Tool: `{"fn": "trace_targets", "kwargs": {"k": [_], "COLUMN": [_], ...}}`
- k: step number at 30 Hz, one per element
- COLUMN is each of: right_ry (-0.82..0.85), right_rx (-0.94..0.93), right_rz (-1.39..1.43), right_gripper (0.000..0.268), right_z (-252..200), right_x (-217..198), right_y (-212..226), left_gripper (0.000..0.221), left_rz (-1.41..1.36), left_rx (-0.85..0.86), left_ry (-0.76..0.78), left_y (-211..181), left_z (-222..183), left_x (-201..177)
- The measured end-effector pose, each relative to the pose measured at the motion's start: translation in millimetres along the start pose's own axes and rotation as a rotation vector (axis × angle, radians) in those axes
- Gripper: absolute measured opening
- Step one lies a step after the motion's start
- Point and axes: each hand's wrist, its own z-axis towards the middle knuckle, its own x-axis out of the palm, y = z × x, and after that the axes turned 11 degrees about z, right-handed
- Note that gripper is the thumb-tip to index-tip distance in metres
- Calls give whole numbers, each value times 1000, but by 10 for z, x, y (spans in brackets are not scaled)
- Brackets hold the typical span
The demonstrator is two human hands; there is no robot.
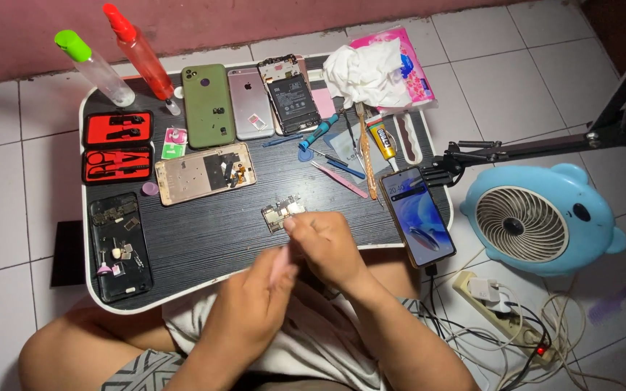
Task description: Repairing a mobile phone circuit board using a handheld heating tool on a small desk.
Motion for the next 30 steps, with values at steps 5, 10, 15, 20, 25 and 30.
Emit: {"fn": "trace_targets", "kwargs": {"k": [5,10,15,20,25,30], "right_ry": [-120,157,-180,105,-215,44], "right_rx": [-80,-337,86,-368,38,-307], "right_rz": [-107,95,-265,56,-156,-1], "right_gripper": [37,37,37,33,36,34], "right_z": [-32,-44,-22,-18,12,-22], "right_x": [109,66,248,89,252,67], "right_y": [117,41,221,-104,169,-90], "left_gripper": [29,53,42,54,22,70], "left_rz": [-60,-1175,442,-1019,108,-829], "left_rx": [70,-449,176,-473,106,-561], "left_ry": [-63,777,-429,748,-304,646], "left_y": [41,65,187,134,28,-15], "left_z": [18,-84,-2,-63,44,51], "left_x": [-28,-6,133,-20,67,-163]}}
